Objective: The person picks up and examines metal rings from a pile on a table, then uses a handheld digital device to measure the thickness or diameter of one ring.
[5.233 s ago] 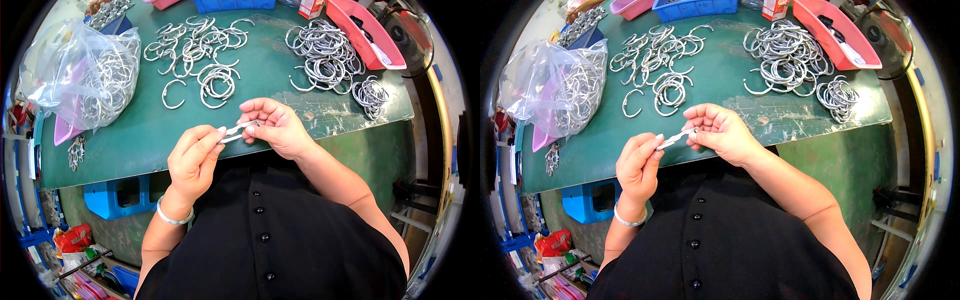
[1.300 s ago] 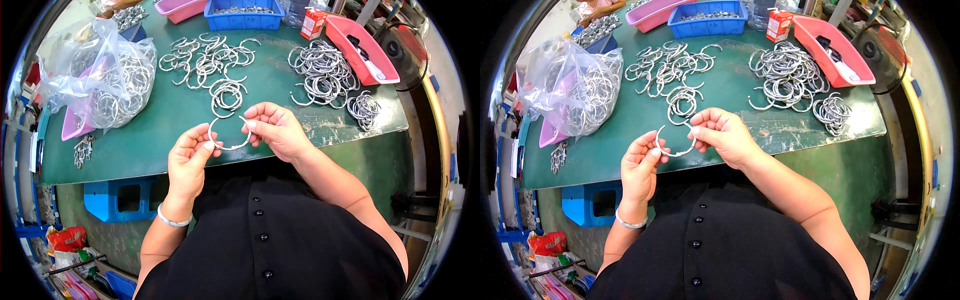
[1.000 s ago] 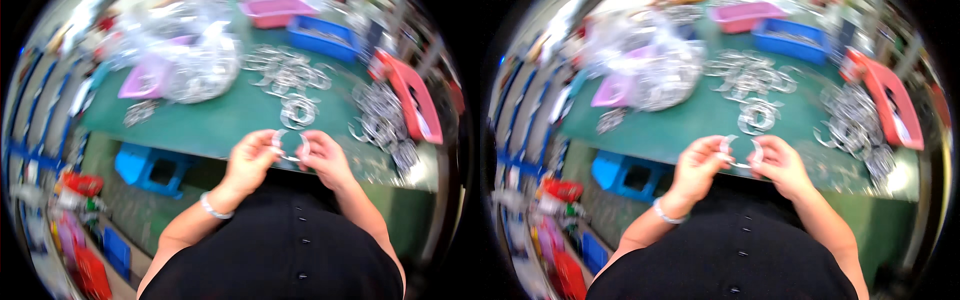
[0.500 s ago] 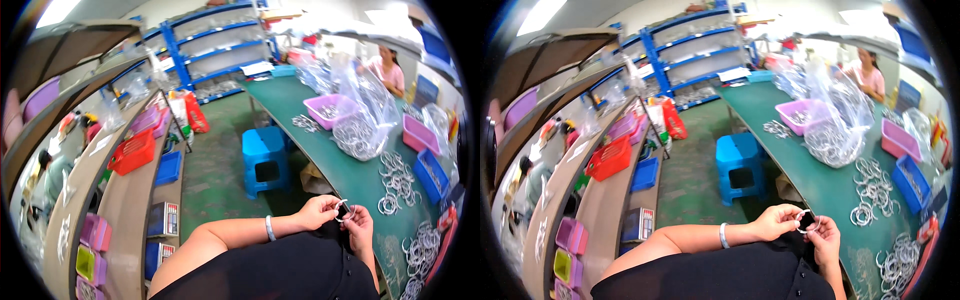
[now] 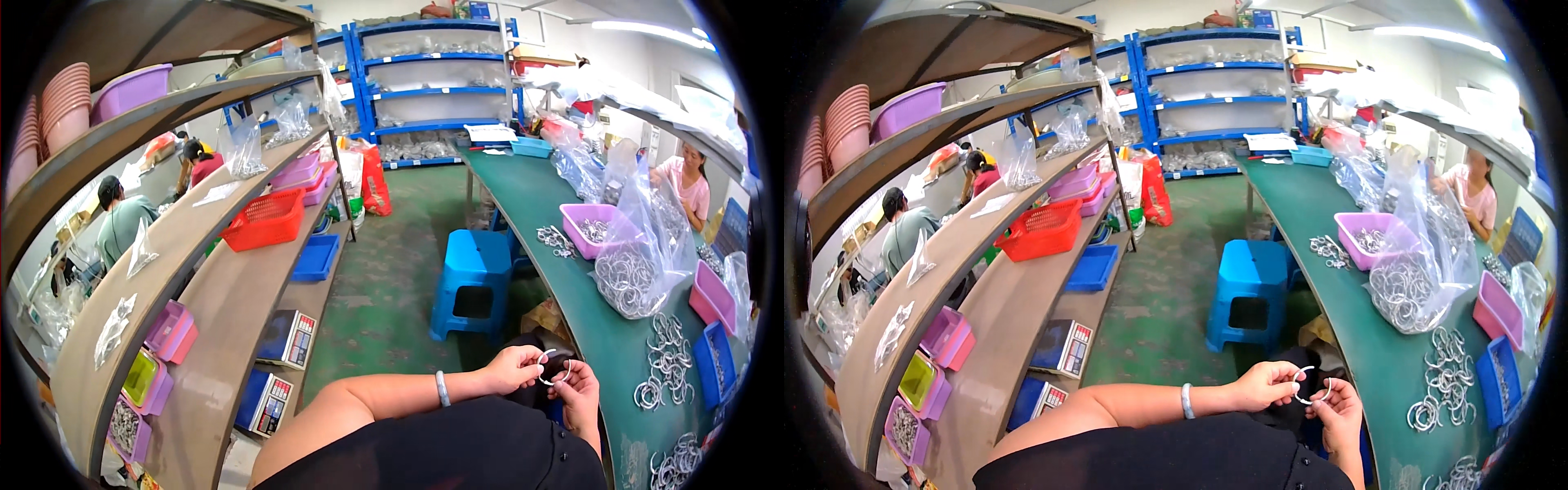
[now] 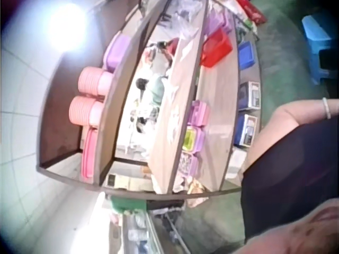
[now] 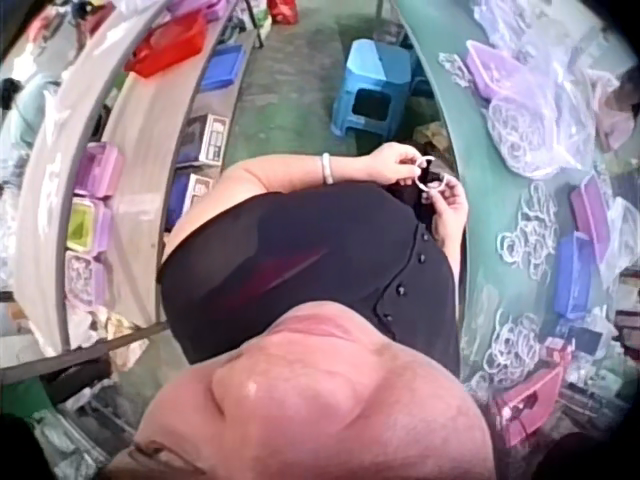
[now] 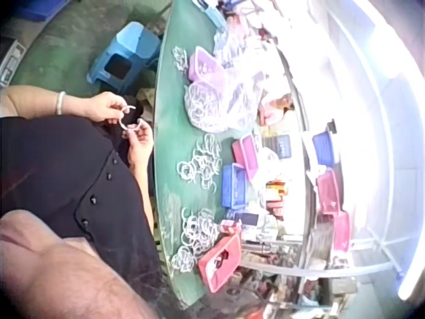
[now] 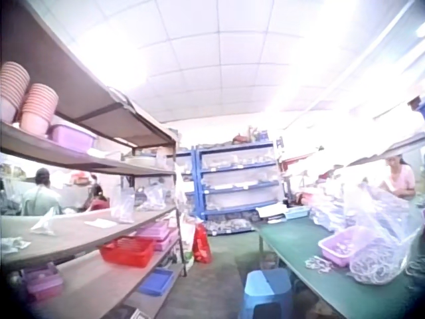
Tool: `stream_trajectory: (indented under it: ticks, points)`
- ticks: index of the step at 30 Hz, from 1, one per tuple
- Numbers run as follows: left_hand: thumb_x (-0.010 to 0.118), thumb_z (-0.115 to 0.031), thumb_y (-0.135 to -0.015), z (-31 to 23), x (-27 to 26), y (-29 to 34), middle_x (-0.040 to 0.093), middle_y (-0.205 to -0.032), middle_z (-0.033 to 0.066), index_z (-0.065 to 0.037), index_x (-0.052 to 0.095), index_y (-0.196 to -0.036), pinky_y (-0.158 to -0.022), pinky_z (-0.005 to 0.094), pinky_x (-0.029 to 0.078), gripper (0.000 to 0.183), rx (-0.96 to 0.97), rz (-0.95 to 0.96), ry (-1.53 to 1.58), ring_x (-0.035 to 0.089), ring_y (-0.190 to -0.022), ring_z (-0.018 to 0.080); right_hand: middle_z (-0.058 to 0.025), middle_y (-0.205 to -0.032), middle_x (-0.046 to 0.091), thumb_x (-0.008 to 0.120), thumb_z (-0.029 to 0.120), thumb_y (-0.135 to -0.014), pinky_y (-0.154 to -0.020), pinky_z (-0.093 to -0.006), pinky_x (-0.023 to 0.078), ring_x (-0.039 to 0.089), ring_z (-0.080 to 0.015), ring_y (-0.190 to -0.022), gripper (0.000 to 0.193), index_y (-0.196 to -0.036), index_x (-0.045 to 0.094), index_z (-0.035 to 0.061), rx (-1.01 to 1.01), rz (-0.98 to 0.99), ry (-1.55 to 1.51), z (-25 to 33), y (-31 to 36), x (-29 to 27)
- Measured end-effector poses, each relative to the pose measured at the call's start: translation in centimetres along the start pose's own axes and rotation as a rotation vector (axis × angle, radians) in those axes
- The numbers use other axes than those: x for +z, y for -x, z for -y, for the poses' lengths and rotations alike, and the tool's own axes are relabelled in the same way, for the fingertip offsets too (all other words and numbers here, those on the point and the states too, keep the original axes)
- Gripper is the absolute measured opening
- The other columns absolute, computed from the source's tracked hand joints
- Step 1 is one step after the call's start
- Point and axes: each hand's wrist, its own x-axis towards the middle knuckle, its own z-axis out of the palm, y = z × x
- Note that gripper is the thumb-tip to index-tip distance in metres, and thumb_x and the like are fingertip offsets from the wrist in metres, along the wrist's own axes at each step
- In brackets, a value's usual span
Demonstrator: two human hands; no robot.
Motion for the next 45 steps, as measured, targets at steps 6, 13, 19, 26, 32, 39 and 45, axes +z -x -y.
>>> stream_trajectory:
  ticks: [6, 13, 19, 26, 32, 39, 45]
  points:
    - [0.051, -0.015, -0.084, 1.1, -3.1, -1.9, 0.052, -0.079, -0.0013, -0.003, 0.049, -0.101, -0.057, 0.0199, 0.042, 0.02, -0.025, -0.04, 0.072, 0.049, -0.066, 0.0055, -0.0086, -0.075, 0.056, 0.052, -0.009, -0.07, -0.051, -0.0242, 0.047, 0.056, -0.0148, -0.057, 0.032, -0.1, 0.045, 0.0006, 0.067, 0.01, 0.055, -0.8, -3.8, 1.1]
    - [0.05, -0.015, -0.084, 1.7, -5.2, -4.0, 0.051, -0.078, -0.0017, -0.004, 0.049, -0.099, -0.058, 0.0199, 0.041, 0.018, -0.05, -0.115, 0.119, 0.048, -0.066, 0.0056, -0.0091, -0.075, 0.056, 0.05, -0.008, -0.073, -0.051, -0.0241, 0.048, 0.056, -0.0151, -0.057, 0.031, -0.103, 0.044, 0.0, 0.172, 0.048, 0.15, -1.4, -8.2, 1.2]
    - [0.05, -0.014, -0.084, 2.7, -5.6, -4.8, 0.051, -0.078, -0.0022, -0.006, 0.049, -0.098, -0.057, 0.0193, 0.041, 0.016, -0.086, -0.146, 0.14, 0.048, -0.065, 0.0051, -0.0087, -0.074, 0.056, 0.05, -0.008, -0.073, -0.05, -0.0236, 0.047, 0.056, -0.0148, -0.056, 0.031, -0.103, 0.043, -0.0004, 0.231, 0.046, 0.143, -2.3, -9.3, 0.6]
    - [0.05, -0.014, -0.084, 2.6, -5.1, -4.9, 0.052, -0.078, -0.0022, -0.006, 0.05, -0.097, -0.056, 0.0195, 0.042, 0.015, -0.102, -0.152, 0.107, 0.049, -0.065, 0.0052, -0.0085, -0.074, 0.056, 0.05, -0.009, -0.074, -0.05, -0.0237, 0.047, 0.056, -0.0149, -0.056, 0.032, -0.104, 0.043, -0.001, 0.228, 0.059, 0.122, -2.7, -9.1, -0.1]
    - [0.051, -0.015, -0.084, 2.0, -4.6, -4.7, 0.052, -0.079, -0.0018, -0.006, 0.05, -0.098, -0.056, 0.0198, 0.042, 0.016, -0.096, -0.142, 0.083, 0.049, -0.065, 0.0053, -0.0085, -0.074, 0.056, 0.05, -0.008, -0.074, -0.05, -0.0233, 0.046, 0.056, -0.0149, -0.056, 0.032, -0.104, 0.043, -0.0013, 0.225, 0.053, 0.122, -2.3, -8.6, -0.2]
    - [0.05, -0.015, -0.084, 1.6, -4.2, -4.2, 0.052, -0.078, -0.0017, -0.005, 0.049, -0.098, -0.056, 0.0195, 0.042, 0.017, -0.087, -0.123, 0.076, 0.049, -0.065, 0.0054, -0.0084, -0.073, 0.056, 0.05, -0.008, -0.074, -0.049, -0.0225, 0.046, 0.056, -0.0147, -0.055, 0.032, -0.104, 0.043, -0.0012, 0.216, 0.054, 0.106, -1.9, -7.9, -0.1]
    - [0.05, -0.015, -0.084, 0.7, -4.3, -3.9, 0.051, -0.078, -0.0019, -0.005, 0.049, -0.098, -0.056, 0.0194, 0.041, 0.017, -0.052, -0.119, 0.049, 0.048, -0.065, 0.0053, -0.0083, -0.073, 0.056, 0.05, -0.008, -0.074, -0.049, -0.0224, 0.046, 0.056, -0.0146, -0.055, 0.031, -0.104, 0.043, -0.0007, 0.208, 0.043, 0.071, -1.4, -7.5, 0.6]
